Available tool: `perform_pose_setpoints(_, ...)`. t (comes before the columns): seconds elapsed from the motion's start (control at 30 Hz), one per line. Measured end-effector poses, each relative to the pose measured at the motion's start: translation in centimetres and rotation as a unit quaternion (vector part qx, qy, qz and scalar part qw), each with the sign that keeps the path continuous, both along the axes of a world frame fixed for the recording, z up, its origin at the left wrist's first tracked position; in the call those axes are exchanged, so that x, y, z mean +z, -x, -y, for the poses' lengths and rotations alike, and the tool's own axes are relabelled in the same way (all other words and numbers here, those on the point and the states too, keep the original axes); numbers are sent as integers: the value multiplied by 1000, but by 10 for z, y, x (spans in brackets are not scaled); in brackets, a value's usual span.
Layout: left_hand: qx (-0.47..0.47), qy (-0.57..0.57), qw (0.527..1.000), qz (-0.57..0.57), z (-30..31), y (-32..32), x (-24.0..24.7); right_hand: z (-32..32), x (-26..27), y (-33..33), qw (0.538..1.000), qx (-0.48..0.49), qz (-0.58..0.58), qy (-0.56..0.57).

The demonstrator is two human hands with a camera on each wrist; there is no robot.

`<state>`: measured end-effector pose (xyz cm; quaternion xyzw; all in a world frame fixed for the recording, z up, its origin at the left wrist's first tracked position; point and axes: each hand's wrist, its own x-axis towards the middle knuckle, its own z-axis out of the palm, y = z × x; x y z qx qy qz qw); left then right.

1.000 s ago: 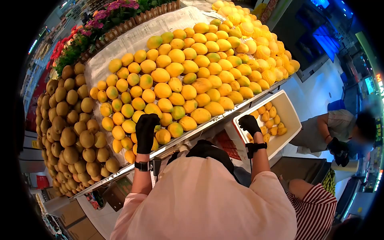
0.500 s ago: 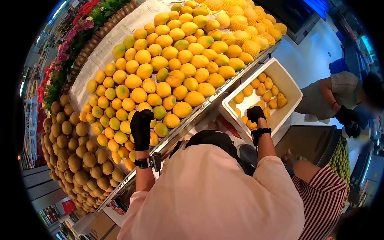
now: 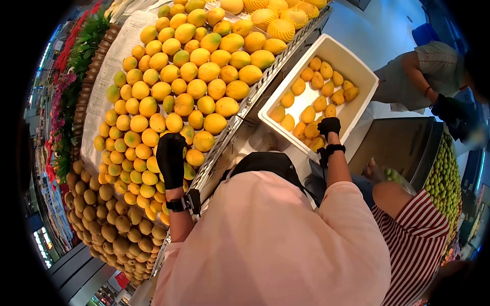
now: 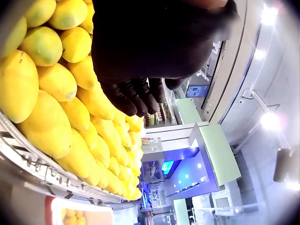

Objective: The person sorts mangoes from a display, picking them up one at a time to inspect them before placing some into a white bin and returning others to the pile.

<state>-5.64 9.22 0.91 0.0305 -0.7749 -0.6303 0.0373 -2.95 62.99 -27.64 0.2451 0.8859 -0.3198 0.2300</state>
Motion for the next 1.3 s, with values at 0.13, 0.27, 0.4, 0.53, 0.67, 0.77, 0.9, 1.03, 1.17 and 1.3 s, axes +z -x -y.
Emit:
perform_pose_setpoints(0.13,-27,-28,999,-3,-6,3,-7,-6,1,-3,819,-470,-48,326)
perform_pose_setpoints(0.27,-39,-92,994,38,-8,3,-13,-68,-131,-21,961,-122,-109,224)
perform_pose_setpoints(0.4,3,-130,989,68,-22,-1,-6,-47,-131,0,911,-324,31,255)
perform_pose_setpoints(0.53,98,-349,922,139,-45,-3,21,-21,3,24,916,-353,59,181)
perform_pose_setpoints(0.67,8,-6,998,60,-23,-10,-17,-34,14,25,883,-400,50,240)
perform_pose_setpoints(0.77,2,-23,997,75,-25,-13,-20,-27,38,21,861,-416,62,286)
perform_pose_setpoints(0.9,-8,29,998,60,-26,-14,-25,-34,-7,18,938,-252,160,177)
perform_pose_setpoints(1.03,-8,67,996,58,-38,-15,-19,-36,-30,20,960,-87,256,71)
perform_pose_setpoints(1.17,-14,145,989,38,-34,-15,-26,-32,-41,24,947,14,320,5)
perform_pose_setpoints(1.3,-9,139,990,34,-39,-15,-22,-29,-48,29,934,81,345,-42)
